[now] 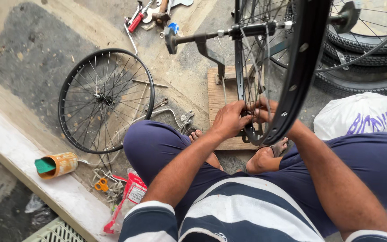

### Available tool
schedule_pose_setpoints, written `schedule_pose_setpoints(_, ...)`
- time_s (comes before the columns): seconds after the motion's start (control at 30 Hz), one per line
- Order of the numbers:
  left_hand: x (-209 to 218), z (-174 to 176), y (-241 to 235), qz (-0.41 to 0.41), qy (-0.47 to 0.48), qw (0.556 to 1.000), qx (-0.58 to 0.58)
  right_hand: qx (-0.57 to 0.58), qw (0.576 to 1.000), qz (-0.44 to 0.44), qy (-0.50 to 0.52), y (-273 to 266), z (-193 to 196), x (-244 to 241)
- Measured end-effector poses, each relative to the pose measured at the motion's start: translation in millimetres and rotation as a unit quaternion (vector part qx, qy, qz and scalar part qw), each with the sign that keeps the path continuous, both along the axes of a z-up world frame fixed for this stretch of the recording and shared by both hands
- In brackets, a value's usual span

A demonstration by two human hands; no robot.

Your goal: The person sits on the ground and uses a spoke wrench to tighten the nipples on a bicycle wheel mounted on a stand. They rotate the wheel to access different spokes and continue adjusting the tension throughout the clip.

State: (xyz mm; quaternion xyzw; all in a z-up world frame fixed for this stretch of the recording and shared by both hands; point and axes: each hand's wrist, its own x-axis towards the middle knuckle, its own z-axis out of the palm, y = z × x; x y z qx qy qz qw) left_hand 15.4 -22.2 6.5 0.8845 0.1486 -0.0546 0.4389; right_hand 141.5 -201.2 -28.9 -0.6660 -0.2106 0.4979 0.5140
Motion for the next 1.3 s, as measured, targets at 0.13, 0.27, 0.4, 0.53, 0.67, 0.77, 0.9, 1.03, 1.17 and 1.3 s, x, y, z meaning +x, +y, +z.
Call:
schedule_pose_setpoints(0.13, 5.9, 22.7, 3.4, 0.002, 0.0, 0.999, 0.053, -0.01, 0.998, 0.009, -0.069, 5.0, -13.6, -7.1)
schedule_pose_setpoints(0.27, -10.2, 89.2, 2.4, 0.105, -0.185, 0.977, -0.019, -0.039, 0.996, -0.025, -0.07, 10.3, -27.2, -10.2)
schedule_pose_setpoints(0.4, -29.9, 166.3, -11.5, 0.0, -0.359, 0.929, -0.095, 0.03, 0.918, -0.096, -0.384, 7.1, -22.5, -21.7)
schedule_pose_setpoints(0.53, -30.5, 159.5, -25.9, -0.001, -0.337, 0.942, 0.003, 0.013, 0.93, -0.219, -0.294, 18.9, -18.9, -12.8)
schedule_pose_setpoints(0.67, -49.3, 103.7, -19.9, -0.095, -0.296, 0.944, 0.115, -0.045, 0.938, -0.214, -0.268, -0.7, -6.9, -1.9)
schedule_pose_setpoints(0.77, -58.9, 77.6, -20.0, -0.056, -0.201, 0.956, 0.204, 0.042, 0.908, -0.23, -0.349, 2.9, -7.8, 3.0)
schedule_pose_setpoints(0.9, -64.8, 75.9, -25.7, -0.058, -0.242, 0.951, 0.186, -0.048, 0.938, -0.225, -0.259, -3.7, 15.0, 0.3)
schedule_pose_setpoints(1.03, -61.5, 78.8, -27.3, -0.062, -0.248, 0.947, 0.196, -0.032, 0.947, -0.232, -0.221, -0.6, 29.3, 0.4)
schedule_pose_setpoints(1.17, -62.0, 78.6, -27.0, -0.056, -0.256, 0.945, 0.196, -0.102, 0.927, -0.177, -0.313, -6.6, 26.5, 0.6)
schedule_pose_setpoints(1.3, -61.5, 77.6, -26.4, -0.054, -0.26, 0.944, 0.197, -0.054, 0.933, -0.162, -0.316, -13.4, 11.1, 3.5)
